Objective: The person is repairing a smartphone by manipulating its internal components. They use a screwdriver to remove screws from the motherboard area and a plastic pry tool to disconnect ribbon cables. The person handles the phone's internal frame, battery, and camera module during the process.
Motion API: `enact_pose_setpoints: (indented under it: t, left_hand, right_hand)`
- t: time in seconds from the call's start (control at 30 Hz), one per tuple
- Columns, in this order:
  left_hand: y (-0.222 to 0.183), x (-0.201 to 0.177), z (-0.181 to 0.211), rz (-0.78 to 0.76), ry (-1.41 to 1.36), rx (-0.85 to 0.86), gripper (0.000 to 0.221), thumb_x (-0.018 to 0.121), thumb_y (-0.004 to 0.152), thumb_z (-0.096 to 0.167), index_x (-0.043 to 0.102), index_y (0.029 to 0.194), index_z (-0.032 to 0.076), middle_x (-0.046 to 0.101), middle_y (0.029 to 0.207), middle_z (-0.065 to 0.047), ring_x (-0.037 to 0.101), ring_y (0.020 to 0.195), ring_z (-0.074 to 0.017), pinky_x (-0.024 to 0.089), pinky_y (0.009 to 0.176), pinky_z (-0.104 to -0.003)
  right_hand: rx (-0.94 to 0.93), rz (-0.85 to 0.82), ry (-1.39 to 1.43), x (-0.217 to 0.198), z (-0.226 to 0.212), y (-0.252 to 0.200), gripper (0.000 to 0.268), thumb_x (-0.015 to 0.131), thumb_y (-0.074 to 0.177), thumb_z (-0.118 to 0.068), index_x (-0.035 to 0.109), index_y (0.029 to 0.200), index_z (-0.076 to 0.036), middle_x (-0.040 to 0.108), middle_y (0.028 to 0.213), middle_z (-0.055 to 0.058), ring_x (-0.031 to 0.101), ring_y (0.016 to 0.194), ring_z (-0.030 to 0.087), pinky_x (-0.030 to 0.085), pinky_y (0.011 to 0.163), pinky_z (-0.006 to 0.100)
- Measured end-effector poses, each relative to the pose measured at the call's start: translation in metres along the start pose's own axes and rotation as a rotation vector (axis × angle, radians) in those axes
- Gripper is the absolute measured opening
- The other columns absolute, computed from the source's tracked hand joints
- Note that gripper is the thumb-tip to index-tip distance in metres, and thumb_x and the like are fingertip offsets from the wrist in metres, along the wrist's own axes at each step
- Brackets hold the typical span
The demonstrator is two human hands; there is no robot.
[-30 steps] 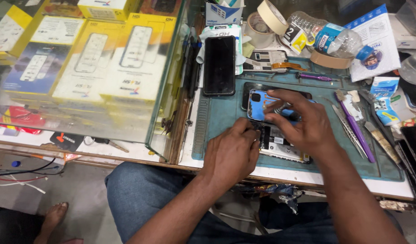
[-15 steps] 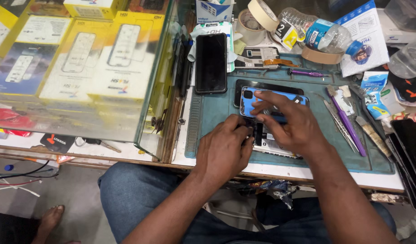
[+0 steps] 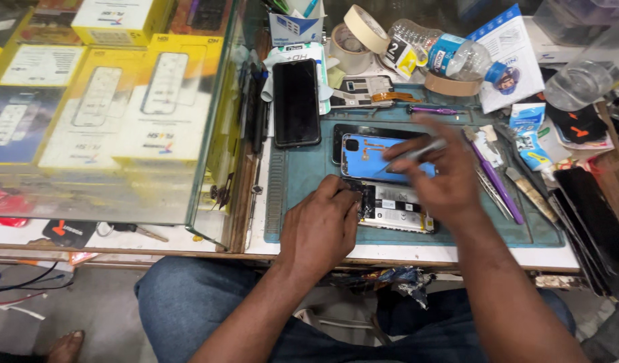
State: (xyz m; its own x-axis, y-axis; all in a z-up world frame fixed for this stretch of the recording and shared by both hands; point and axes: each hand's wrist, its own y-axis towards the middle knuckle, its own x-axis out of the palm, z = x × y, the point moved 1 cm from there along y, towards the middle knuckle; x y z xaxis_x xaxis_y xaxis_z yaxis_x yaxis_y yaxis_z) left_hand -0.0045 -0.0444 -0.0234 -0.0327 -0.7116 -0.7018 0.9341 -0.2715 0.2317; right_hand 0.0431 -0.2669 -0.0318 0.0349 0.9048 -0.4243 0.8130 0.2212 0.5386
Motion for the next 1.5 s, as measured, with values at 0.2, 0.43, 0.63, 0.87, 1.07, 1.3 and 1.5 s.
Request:
enact_pose_setpoints:
  t: [0.2,0.43,0.63,0.87,1.07,1.3,1.5]
  left_hand:
    - [-0.002,-0.001,0.004,0.084,0.033,0.17,0.024,0.07,0.089,0.022,0.075,0.107,0.006,0.067,0.12,-0.009,0.066,0.105,-0.0299,0.056,0.083,-0.045]
    - [0.001,-0.003,0.01,-0.001,0.103,0.28,0.045,0.072,0.088,0.035,0.072,0.122,0.005,0.067,0.129,-0.01,0.059,0.104,-0.027,0.046,0.086,-0.044]
    - [0.005,0.004,0.012,-0.104,0.148,0.283,0.056,0.068,0.091,0.047,0.07,0.129,0.006,0.066,0.134,-0.011,0.056,0.107,-0.0253,0.04,0.087,-0.043]
    - [0.007,0.006,0.011,-0.109,0.156,0.254,0.06,0.068,0.09,0.05,0.069,0.128,0.004,0.061,0.14,-0.014,0.055,0.11,-0.0272,0.04,0.086,-0.044]
    - [0.009,0.006,0.01,-0.086,0.124,0.244,0.061,0.068,0.089,0.05,0.069,0.128,0.003,0.059,0.144,-0.016,0.054,0.111,-0.0281,0.04,0.086,-0.044]
    - [0.006,0.003,0.009,-0.08,0.105,0.248,0.058,0.069,0.089,0.047,0.069,0.127,0.003,0.058,0.144,-0.016,0.055,0.114,-0.0291,0.04,0.089,-0.045]
    - [0.005,0.001,0.008,-0.065,0.068,0.223,0.053,0.07,0.089,0.044,0.071,0.126,0.005,0.059,0.144,-0.014,0.054,0.115,-0.0295,0.04,0.09,-0.045]
  right_hand:
    - [0.077,0.232,0.1,-0.056,0.031,0.008,0.051,0.061,0.124,-0.004,0.026,0.161,-0.01,0.072,0.107,0.016,0.075,0.104,0.023,0.065,0.083,0.032]
    - [0.242,0.199,0.134,-0.06,0.036,0.013,0.055,0.059,0.116,-0.011,0.027,0.161,-0.011,0.07,0.097,0.009,0.07,0.08,0.016,0.058,0.066,0.027]
    - [0.425,0.112,-0.006,-0.055,0.025,0.013,0.053,0.06,0.107,-0.012,0.035,0.153,-0.011,0.07,0.086,0.009,0.071,0.067,0.016,0.047,0.048,0.023]
    - [0.451,0.048,-0.023,-0.044,0.02,0.021,0.053,0.063,0.104,-0.014,0.038,0.15,-0.012,0.07,0.082,0.008,0.073,0.071,0.014,0.048,0.045,0.022]
    - [0.358,0.04,-0.024,-0.046,0.035,0.019,0.053,0.06,0.107,-0.008,0.035,0.154,-0.011,0.071,0.09,0.006,0.073,0.078,0.014,0.053,0.057,0.024]
    - [0.416,-0.207,-0.43,-0.066,0.011,0.044,0.038,0.063,0.091,-0.002,0.074,0.125,-0.013,0.06,0.076,0.016,0.051,0.059,0.023,0.042,0.059,0.041]
    - [0.129,-0.452,-0.548,-0.05,-0.005,0.066,0.022,0.081,0.08,-0.018,0.081,0.101,-0.015,0.076,0.088,0.007,0.071,0.075,0.025,0.053,0.068,0.039]
